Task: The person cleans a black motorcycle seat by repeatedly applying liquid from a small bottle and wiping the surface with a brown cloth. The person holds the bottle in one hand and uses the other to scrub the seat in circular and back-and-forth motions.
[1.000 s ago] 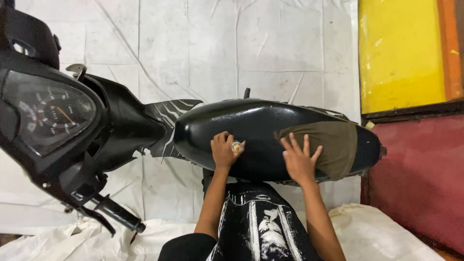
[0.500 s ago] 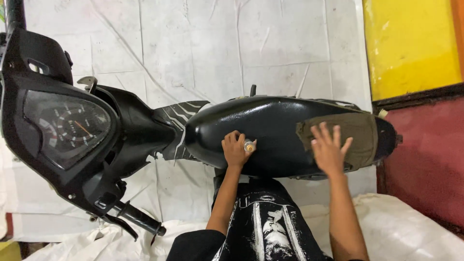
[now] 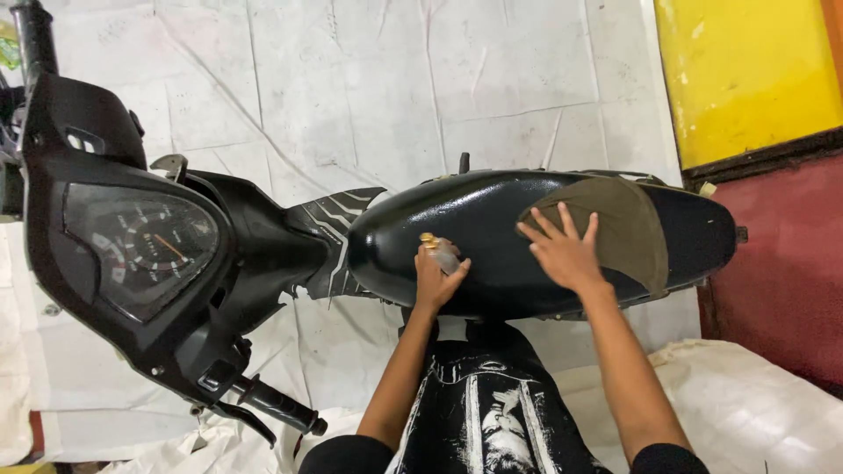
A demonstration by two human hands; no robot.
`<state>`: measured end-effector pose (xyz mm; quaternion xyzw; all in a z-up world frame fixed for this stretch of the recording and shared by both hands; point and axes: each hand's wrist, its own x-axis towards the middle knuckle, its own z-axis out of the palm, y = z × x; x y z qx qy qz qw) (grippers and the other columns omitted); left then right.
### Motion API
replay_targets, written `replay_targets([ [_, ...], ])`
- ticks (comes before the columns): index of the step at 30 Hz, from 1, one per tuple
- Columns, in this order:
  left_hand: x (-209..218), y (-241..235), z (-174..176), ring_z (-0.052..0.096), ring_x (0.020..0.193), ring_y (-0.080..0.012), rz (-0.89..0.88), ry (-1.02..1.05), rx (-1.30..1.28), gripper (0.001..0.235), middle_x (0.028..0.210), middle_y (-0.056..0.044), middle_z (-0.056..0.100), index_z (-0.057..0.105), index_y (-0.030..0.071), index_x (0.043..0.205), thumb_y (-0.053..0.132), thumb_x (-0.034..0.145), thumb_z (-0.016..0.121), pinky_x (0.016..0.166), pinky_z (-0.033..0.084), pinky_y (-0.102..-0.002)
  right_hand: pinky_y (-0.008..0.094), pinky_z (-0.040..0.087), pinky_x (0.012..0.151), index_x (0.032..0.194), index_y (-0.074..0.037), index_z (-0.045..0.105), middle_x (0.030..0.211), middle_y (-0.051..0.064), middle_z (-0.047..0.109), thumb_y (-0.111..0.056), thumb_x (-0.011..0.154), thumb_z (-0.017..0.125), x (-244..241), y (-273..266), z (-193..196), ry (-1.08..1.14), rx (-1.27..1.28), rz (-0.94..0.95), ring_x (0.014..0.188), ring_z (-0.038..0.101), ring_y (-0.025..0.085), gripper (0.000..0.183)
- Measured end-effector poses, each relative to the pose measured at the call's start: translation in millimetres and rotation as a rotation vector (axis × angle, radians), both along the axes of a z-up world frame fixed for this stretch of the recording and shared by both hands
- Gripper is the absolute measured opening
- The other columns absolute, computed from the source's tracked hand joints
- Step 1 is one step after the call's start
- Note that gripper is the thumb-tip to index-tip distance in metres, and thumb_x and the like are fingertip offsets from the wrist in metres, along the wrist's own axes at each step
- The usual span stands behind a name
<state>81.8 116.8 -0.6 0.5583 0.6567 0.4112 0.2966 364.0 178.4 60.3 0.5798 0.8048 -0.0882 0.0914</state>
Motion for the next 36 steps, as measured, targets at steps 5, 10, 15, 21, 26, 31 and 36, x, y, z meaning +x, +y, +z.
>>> replay_targets([
  [5,-33.3,-0.3,-12.6,0.063,0.117,-0.0382,-0.064,-0.453,-0.051,0.039,0.104,-0.019,0.07,0.072,0.006,0.093,0.042,0.084,0.084,0.108,0.042,-0.045,0.08,0.02,0.112,0.159,-0.025,0.045,0.167,0.013,0.038,-0.03,0.114,0.041,72.1,47.9,5.3,-0.081,0.177,-0.339,0.152,0.029,0.048,0.046],
  [10,-59.7,-11.8,30.9,0.064,0.117,-0.0382,-0.021,-0.351,-0.164,0.04,0.11,-0.016,0.069,0.073,0.006,0.095,0.037,0.077,0.091,0.105,0.046,-0.047,0.082,0.012,0.112,0.155,-0.037,0.045,0.171,0.002,0.032,-0.039,0.108,0.043,3.2,27.3,17.6,-0.125,0.152,-0.256,0.157,0.016,0.048,0.047],
  [15,-74.2,-14.0,58.9,0.062,0.122,-0.0406,-0.077,-0.388,-0.414,0.051,0.119,-0.018,0.069,0.075,0.014,0.116,0.039,0.074,0.091,0.106,0.048,-0.049,0.079,0.014,0.115,0.155,-0.036,0.043,0.168,0.0,0.034,-0.039,0.101,0.048,-74.8,-17.5,-14.9,-0.162,0.043,0.085,0.155,0.025,0.042,0.054],
  [21,-86.7,-27.6,118.1,0.065,0.117,-0.0442,-0.114,-0.313,-0.592,0.054,0.115,-0.021,0.073,0.071,0.017,0.121,0.045,0.077,0.084,0.094,0.05,-0.052,0.061,0.031,0.119,0.154,-0.027,0.049,0.15,0.009,0.058,-0.036,0.104,0.051,-17.5,19.5,-8.7,-0.042,0.217,0.024,0.145,0.048,0.034,0.051],
  [26,-122.3,-38.2,194.5,0.065,0.103,-0.0554,-0.441,0.041,-0.563,0.057,0.102,-0.032,0.072,0.065,0.008,0.12,0.048,0.082,0.076,0.089,0.051,-0.063,0.077,0.022,0.109,0.153,-0.02,0.052,0.162,0.017,0.046,-0.027,0.103,0.056,-13.2,30.9,-22.4,-0.105,0.336,-0.111,0.15,0.032,0.053,0.051],
  [31,-170.4,-55.9,167.9,0.072,0.1,-0.0438,-0.567,0.471,-0.633,0.056,0.097,-0.023,0.076,0.064,0.016,0.127,0.044,0.081,0.076,0.09,0.053,-0.057,0.075,0.011,0.111,0.153,-0.04,0.042,0.169,-0.003,0.029,-0.034,0.104,0.043,-102.9,-9.0,-51.7,-0.023,0.067,0.265,0.156,0.018,0.04,0.05],
  [36,-205.7,-49.6,165.0,0.075,0.096,-0.0402,-0.555,0.642,-0.768,0.063,0.095,-0.017,0.078,0.054,0.024,0.142,0.043,0.084,0.072,0.087,0.054,-0.052,0.058,0.031,0.109,0.143,-0.036,0.059,0.155,-0.005,0.05,-0.043,0.097,0.055,-103.5,24.6,-13.6,-0.082,0.13,0.205,0.141,0.04,0.031,0.046],
])
